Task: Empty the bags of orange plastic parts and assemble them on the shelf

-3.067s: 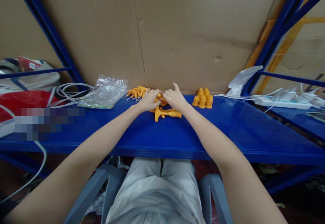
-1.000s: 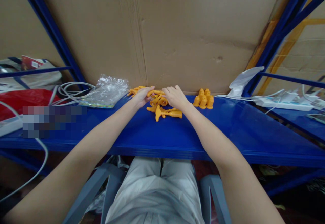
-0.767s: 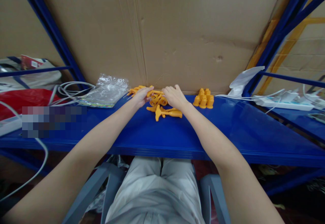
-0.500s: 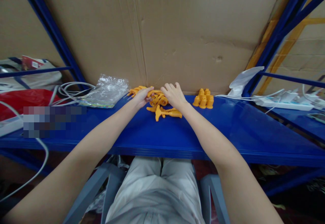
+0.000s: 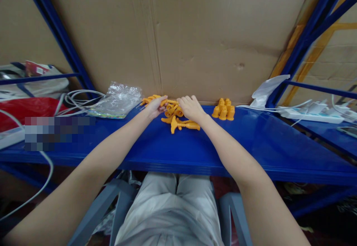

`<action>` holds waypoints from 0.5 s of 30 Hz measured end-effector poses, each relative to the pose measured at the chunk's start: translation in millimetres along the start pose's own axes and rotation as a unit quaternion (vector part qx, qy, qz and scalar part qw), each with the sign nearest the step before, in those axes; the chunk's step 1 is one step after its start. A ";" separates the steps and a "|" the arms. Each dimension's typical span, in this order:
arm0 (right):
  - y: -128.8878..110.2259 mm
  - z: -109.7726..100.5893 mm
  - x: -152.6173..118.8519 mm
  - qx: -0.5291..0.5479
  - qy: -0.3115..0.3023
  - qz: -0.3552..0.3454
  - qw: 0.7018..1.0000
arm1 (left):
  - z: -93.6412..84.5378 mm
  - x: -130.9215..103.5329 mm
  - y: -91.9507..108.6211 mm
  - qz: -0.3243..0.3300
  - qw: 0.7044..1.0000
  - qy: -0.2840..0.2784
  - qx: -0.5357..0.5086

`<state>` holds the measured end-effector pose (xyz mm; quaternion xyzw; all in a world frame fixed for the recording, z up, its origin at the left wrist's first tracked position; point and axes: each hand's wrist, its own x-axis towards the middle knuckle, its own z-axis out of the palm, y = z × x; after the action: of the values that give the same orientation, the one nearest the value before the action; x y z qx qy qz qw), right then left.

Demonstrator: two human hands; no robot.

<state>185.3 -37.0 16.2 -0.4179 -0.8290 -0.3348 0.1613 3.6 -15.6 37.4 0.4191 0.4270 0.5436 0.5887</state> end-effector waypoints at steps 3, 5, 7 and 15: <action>2.2 2.4 -0.3 0.014 -0.008 0.008 1.000 | -1.1 4.1 -3.4 0.007 1.000 0.006 -0.003; 2.4 0.7 0.3 0.016 -0.010 0.012 1.000 | -0.6 5.9 -4.7 0.010 1.000 0.006 -0.003; 2.9 -1.9 0.4 0.015 -0.005 0.013 1.000 | -0.5 7.8 -4.8 0.010 1.000 0.008 -0.004; 32.1 3.1 -18.1 -0.018 0.000 0.118 0.993 | -34.4 32.4 6.1 0.023 0.995 0.090 -0.042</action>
<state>222.0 -31.8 17.5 -0.5154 -0.7677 -0.3286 0.1926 -29.6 18.1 31.9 0.3533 0.4449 0.6101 0.5523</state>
